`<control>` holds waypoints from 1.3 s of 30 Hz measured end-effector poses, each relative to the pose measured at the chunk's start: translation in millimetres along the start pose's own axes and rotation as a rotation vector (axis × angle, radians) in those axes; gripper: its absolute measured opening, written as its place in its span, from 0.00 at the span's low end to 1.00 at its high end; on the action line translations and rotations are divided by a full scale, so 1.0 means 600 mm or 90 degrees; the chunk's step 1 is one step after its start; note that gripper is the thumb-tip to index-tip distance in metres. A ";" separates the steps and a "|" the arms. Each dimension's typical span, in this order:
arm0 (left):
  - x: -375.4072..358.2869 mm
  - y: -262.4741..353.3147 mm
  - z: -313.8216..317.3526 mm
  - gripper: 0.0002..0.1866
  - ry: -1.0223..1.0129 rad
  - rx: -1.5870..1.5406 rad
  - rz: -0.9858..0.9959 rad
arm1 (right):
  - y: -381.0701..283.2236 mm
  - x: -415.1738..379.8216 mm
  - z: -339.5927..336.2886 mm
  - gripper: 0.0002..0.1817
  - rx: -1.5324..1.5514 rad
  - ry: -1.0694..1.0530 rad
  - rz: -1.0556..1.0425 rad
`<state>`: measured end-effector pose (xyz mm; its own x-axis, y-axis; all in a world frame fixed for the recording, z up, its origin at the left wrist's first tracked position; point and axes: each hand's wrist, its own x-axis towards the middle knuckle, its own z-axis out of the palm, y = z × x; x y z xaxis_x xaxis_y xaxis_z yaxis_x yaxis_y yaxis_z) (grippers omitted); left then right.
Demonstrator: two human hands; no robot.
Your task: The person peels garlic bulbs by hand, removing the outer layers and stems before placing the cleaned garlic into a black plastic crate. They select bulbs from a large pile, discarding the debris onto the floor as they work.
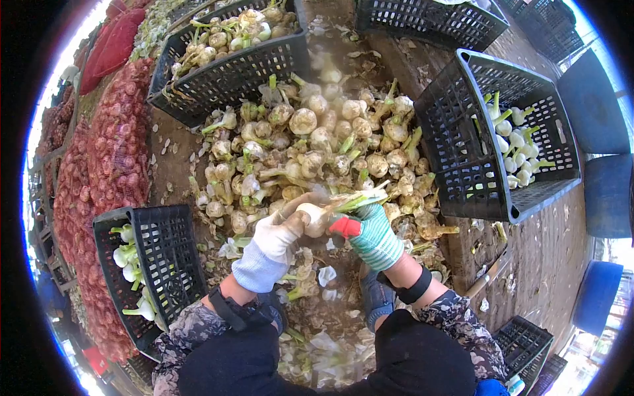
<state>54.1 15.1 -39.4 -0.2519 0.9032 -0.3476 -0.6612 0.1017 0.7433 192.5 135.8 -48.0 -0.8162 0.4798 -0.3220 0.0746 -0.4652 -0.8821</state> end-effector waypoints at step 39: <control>-0.011 0.010 0.033 0.36 0.067 0.218 0.064 | 0.030 0.006 0.011 0.12 -0.066 0.079 -0.064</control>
<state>65.7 18.4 -21.2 -0.3864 0.8697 -0.3071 -0.3597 0.1644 0.9185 187.0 124.2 -62.6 -0.7458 0.6114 -0.2645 0.0599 -0.3339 -0.9407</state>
